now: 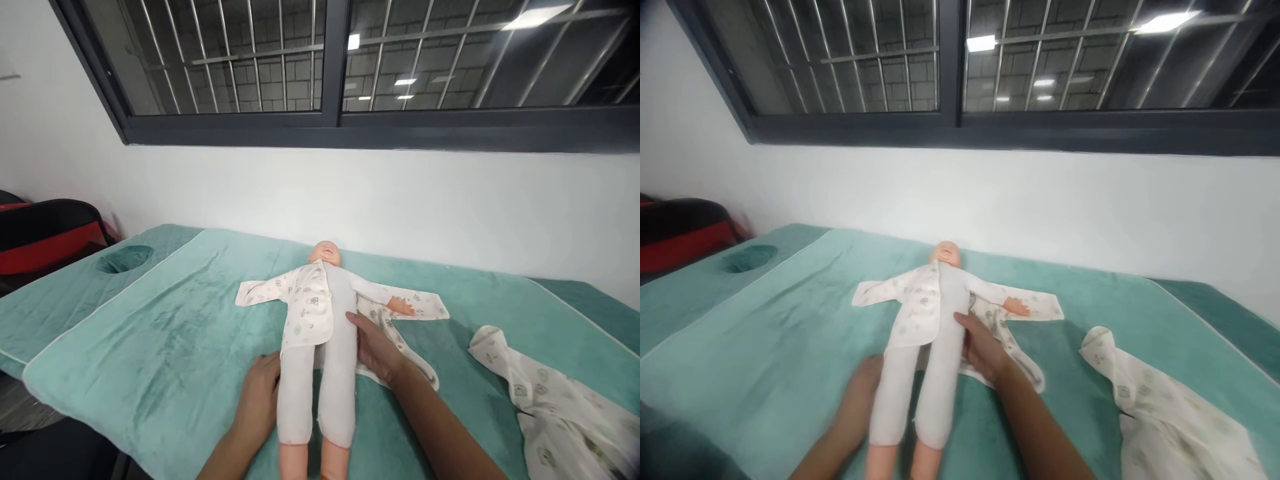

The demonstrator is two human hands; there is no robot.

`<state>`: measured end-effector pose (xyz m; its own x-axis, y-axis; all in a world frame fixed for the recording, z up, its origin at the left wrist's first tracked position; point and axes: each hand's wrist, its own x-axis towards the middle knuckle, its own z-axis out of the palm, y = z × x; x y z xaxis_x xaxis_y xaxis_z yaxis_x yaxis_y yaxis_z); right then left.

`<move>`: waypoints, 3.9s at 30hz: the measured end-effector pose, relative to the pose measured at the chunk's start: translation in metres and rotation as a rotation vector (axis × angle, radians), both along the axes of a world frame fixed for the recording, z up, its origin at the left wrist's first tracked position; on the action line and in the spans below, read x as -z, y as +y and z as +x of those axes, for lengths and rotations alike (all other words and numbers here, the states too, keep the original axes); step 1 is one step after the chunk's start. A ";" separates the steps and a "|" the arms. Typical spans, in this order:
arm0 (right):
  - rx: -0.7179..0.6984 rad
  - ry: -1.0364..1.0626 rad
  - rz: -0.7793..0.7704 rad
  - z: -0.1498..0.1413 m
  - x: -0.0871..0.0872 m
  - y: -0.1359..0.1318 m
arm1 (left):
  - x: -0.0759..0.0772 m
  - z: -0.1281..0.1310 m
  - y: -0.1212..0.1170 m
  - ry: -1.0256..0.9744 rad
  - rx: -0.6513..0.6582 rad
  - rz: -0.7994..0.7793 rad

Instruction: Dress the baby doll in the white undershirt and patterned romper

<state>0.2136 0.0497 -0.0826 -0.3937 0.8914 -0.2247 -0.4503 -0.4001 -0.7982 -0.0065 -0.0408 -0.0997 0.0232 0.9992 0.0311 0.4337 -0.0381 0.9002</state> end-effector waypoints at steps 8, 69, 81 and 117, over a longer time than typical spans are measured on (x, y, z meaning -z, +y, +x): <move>-0.038 -0.027 0.013 0.001 -0.001 -0.002 | 0.000 -0.019 0.003 0.190 -0.078 0.195; 0.046 -0.324 0.607 -0.003 0.009 0.008 | -0.039 0.033 0.065 0.427 -0.157 0.405; 0.041 -0.400 0.652 0.004 0.011 0.009 | -0.053 0.059 0.067 0.445 -0.032 0.468; 0.644 -0.652 0.355 0.111 0.004 0.048 | -0.087 0.128 0.198 1.329 0.675 0.756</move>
